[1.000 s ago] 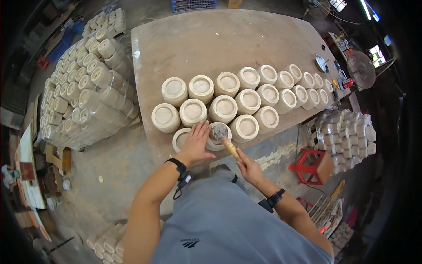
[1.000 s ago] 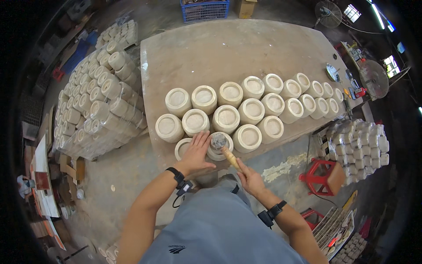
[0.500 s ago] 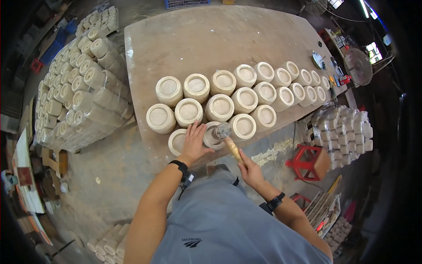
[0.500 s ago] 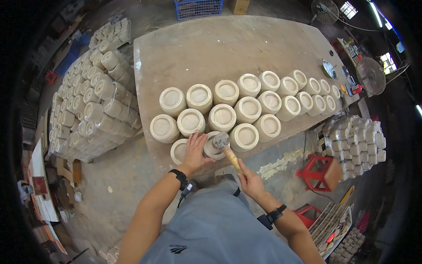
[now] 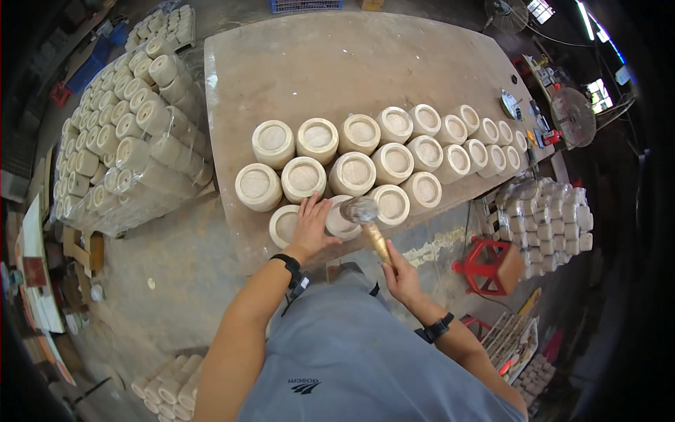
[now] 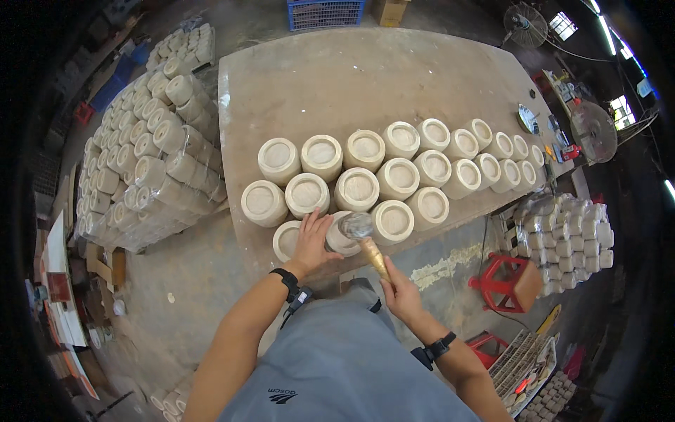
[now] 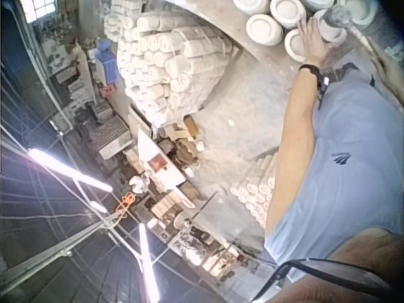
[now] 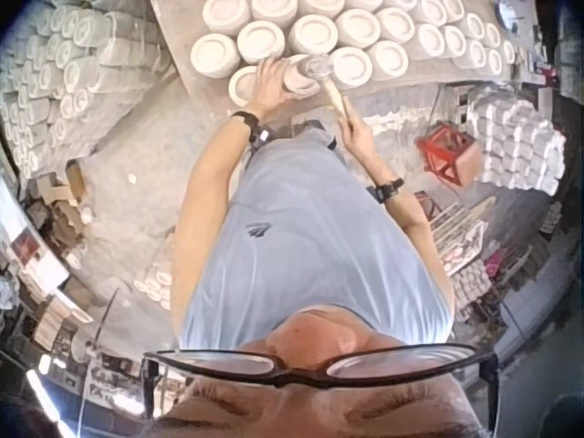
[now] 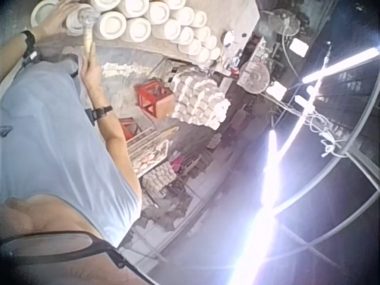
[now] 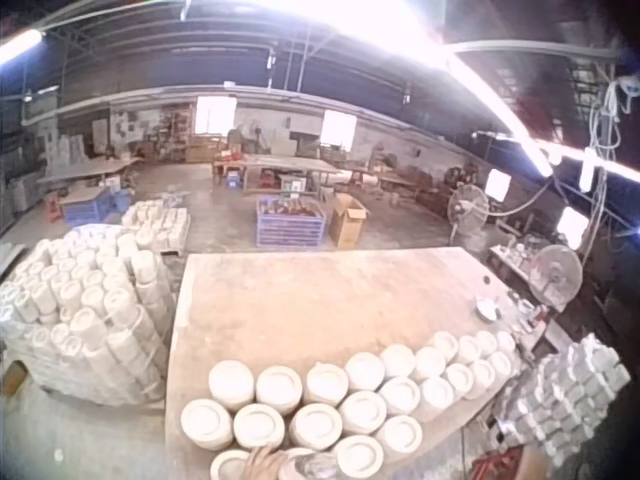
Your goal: Assembling and finishing white ceramic pottery pieces using a mallet and nail gun.
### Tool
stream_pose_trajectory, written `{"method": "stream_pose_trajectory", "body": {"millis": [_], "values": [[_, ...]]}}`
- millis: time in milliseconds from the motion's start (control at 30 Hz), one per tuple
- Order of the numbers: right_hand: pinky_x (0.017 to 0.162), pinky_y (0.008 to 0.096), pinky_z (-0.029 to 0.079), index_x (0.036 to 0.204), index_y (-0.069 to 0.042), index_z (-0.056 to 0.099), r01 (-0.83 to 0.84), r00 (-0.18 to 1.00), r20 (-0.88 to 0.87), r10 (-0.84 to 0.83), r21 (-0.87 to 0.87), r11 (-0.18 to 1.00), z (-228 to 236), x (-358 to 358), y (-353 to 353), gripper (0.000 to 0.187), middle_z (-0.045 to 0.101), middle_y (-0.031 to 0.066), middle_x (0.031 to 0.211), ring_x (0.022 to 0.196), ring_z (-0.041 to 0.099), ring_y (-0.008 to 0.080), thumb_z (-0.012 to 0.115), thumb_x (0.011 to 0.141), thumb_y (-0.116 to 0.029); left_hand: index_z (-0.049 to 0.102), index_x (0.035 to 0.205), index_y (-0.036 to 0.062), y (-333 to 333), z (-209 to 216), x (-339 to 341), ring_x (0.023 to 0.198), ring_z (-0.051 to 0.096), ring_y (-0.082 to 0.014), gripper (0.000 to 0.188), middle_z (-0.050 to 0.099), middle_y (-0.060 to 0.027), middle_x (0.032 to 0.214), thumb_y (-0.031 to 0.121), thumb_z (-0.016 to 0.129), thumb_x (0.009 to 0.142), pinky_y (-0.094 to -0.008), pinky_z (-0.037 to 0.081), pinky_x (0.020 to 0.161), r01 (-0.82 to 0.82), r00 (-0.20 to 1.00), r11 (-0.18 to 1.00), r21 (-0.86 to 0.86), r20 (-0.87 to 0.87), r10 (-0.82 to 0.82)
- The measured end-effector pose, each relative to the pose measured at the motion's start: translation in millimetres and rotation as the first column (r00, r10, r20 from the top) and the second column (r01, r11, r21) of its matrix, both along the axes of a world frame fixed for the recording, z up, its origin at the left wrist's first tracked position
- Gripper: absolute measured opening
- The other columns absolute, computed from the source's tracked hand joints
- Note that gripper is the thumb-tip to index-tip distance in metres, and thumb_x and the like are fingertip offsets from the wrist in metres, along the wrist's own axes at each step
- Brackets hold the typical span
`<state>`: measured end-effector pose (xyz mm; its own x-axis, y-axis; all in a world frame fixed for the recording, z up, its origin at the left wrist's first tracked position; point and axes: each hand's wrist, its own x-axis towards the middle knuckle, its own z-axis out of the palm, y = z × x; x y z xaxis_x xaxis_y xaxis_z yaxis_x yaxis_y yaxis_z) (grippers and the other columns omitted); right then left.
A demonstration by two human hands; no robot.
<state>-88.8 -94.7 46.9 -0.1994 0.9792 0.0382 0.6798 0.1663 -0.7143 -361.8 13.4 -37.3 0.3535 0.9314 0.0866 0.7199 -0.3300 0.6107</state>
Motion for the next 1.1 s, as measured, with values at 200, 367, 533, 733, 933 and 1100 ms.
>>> {"method": "stream_pose_trajectory", "body": {"millis": [200,367,533,733,933,1100], "values": [[0.081,0.0445,0.057,0.155,-0.013,0.042,-0.033,0.983,0.181,0.031,0.006,0.999,-29.3,12.7,-5.7,0.062,0.069,0.0211,0.114,0.094,0.069,0.0425,0.064,0.097,-0.015,0.045,0.147,0.0001,1.6,3.5,-0.5,0.152,0.027,-0.0365,0.111,0.051,-0.0166,0.148,0.047,0.093,0.059,-0.0534,0.018,0.126,-0.001,1.000,1.000,-0.008,0.012,0.001],[0.081,0.0397,0.057,0.154,-0.014,0.045,-0.002,0.992,0.121,0.025,-0.180,0.984,-33.2,14.3,1.1,0.060,0.070,0.0239,0.110,0.093,0.072,0.0382,0.064,0.097,-0.014,0.044,0.148,0.0005,0.3,9.0,-0.2,0.152,0.026,-0.0372,0.108,0.051,-0.0162,0.148,0.044,0.092,0.061,-0.0537,0.017,0.126,-0.004,1.000,0.999,-0.032,-0.004,0.004],[0.083,0.0423,0.057,0.155,-0.017,0.043,-0.004,1.000,-0.028,-0.006,-0.354,0.935,-0.6,11.9,13.8,0.062,0.066,0.0235,0.128,0.099,0.070,0.0418,0.063,0.097,-0.017,0.038,0.153,0.0032,-20.6,30.3,-22.0,0.152,0.022,-0.0432,0.111,0.039,-0.0203,0.157,0.041,0.091,0.064,-0.0567,0.018,0.124,-0.038,0.997,0.999,0.026,-0.064,0.039],[0.090,0.0404,0.055,0.155,-0.012,0.043,-0.300,0.936,-0.242,0.257,-0.160,0.941,6.5,-22.5,49.9,0.060,0.063,0.0240,0.133,0.110,0.068,0.0402,0.062,0.098,-0.015,0.032,0.154,-0.0036,-63.2,30.5,-80.0,0.151,0.024,-0.0441,0.123,0.035,-0.0247,0.157,0.047,0.095,0.061,-0.0555,0.019,0.124,-0.419,0.894,0.908,-0.007,-0.177,0.411],[0.082,0.0426,0.056,0.155,-0.006,0.040,-0.391,0.886,-0.225,0.407,0.112,0.914,15.5,-56.9,54.3,0.062,0.066,0.0227,0.122,0.096,0.067,0.0425,0.060,0.096,-0.007,0.037,0.151,-0.0026,-56.5,30.6,-91.7,0.148,0.032,-0.0420,0.115,0.052,-0.0202,0.146,0.039,0.095,0.062,-0.0502,0.030,0.120,-0.315,0.945,0.931,-0.183,-0.150,0.290],[0.079,0.0452,0.056,0.158,-0.017,0.038,-0.306,0.900,0.238,0.366,-0.252,0.918,-29.3,-71.7,38.8,0.062,0.066,0.0249,0.120,0.093,0.067,0.0446,0.056,0.099,-0.011,0.042,0.147,-0.0021,-48.9,30.4,-96.3,0.144,0.038,-0.0431,0.110,0.050,-0.0216,0.146,0.039,0.096,0.060,-0.0492,0.035,0.118,-0.285,0.958,0.945,-0.159,-0.032,0.284]]}}
